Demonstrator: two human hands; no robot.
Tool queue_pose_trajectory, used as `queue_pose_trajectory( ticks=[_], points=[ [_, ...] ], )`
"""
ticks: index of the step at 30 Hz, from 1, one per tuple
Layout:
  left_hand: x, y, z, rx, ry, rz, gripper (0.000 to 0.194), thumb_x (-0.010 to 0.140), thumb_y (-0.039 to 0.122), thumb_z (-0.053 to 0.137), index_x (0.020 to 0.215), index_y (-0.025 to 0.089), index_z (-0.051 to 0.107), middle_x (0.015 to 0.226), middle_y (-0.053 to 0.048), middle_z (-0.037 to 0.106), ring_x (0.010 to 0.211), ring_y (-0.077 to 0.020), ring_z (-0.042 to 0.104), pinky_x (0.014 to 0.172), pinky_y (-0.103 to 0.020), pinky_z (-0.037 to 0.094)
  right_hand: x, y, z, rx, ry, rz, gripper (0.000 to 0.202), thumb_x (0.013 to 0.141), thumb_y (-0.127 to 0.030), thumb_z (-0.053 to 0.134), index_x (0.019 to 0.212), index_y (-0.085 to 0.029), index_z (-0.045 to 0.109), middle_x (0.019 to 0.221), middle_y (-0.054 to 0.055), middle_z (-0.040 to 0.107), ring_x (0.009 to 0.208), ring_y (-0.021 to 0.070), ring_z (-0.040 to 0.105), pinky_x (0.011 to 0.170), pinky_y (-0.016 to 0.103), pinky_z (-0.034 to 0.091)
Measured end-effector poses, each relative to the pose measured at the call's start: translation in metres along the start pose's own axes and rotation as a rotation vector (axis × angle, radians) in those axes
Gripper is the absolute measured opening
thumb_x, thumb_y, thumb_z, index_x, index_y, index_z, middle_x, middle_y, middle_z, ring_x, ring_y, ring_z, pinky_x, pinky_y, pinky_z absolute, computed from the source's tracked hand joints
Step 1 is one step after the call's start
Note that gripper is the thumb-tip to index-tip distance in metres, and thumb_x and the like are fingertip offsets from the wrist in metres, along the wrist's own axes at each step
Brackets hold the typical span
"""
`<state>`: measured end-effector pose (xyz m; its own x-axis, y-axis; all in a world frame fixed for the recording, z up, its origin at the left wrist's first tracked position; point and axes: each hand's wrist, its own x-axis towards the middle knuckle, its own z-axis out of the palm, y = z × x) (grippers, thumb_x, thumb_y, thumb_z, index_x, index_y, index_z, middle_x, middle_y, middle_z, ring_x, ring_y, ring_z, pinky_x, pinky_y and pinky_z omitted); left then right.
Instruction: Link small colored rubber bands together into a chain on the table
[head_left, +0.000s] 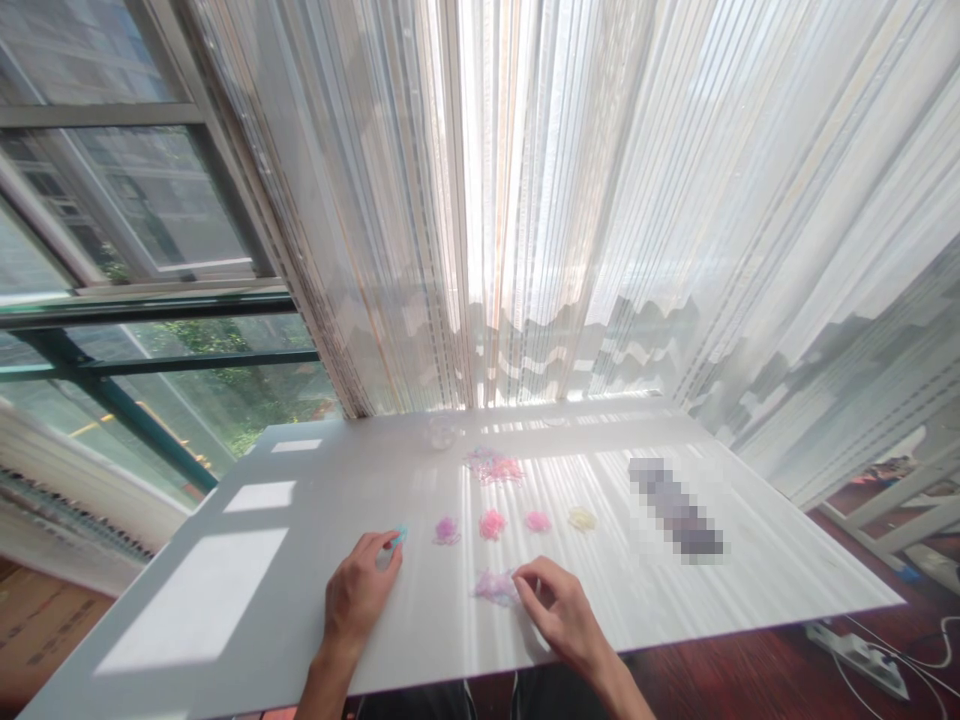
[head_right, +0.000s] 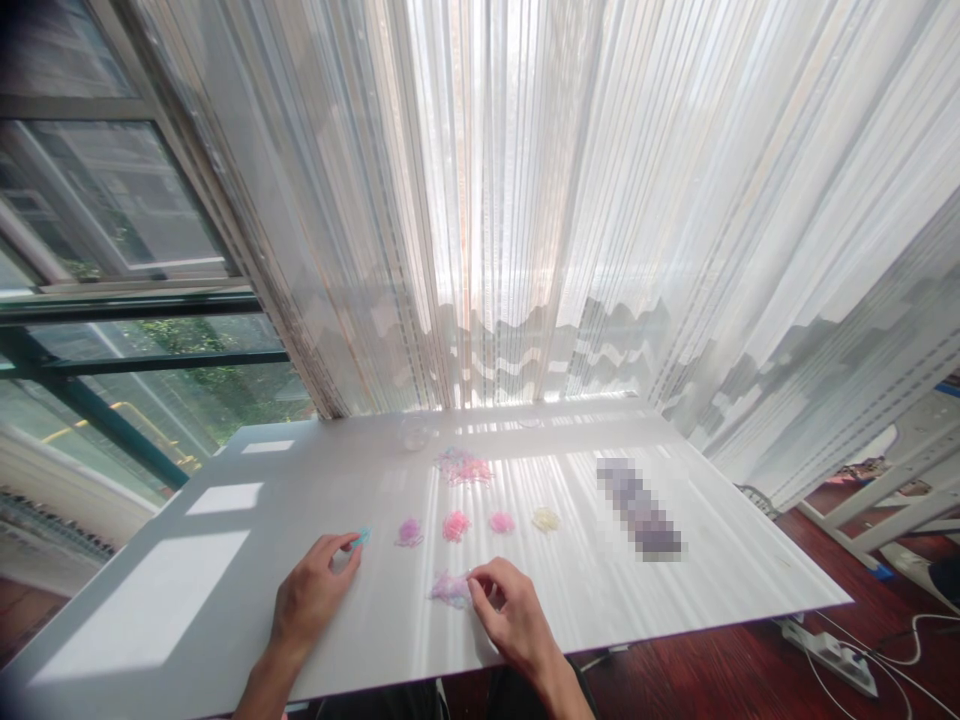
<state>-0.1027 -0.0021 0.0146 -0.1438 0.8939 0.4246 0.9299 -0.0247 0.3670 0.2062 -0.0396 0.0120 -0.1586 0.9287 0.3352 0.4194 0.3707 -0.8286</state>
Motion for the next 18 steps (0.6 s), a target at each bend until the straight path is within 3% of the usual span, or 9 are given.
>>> queue_pose_trajectory(
  ticks=[9,18],
  points=[
    [0.001,0.002,-0.004,0.027,-0.075,-0.067,0.018,0.089,0.027,0.07,0.107,0.028,0.076,0.098,0.002,0.075,0.074,-0.0134,0.069,0.06,-0.02,0.044,0.0,0.001,0.0,-0.016,-0.021,0.015,0.029,0.1,-0.038,0.054,0.086,-0.02,0.071,0.078,0.004,0.069,0.068,0.0171,0.062,0.063,0.027,0.05],
    [-0.003,-0.002,0.008,-0.001,-0.012,-0.031,0.015,0.089,0.026,0.069,0.102,0.026,0.077,0.097,0.001,0.075,0.076,-0.0147,0.07,0.062,-0.02,0.046,0.0,-0.001,-0.001,-0.015,-0.014,0.01,0.029,0.099,-0.038,0.054,0.086,-0.02,0.072,0.077,0.004,0.069,0.067,0.0167,0.062,0.062,0.027,0.05]
  ],
)
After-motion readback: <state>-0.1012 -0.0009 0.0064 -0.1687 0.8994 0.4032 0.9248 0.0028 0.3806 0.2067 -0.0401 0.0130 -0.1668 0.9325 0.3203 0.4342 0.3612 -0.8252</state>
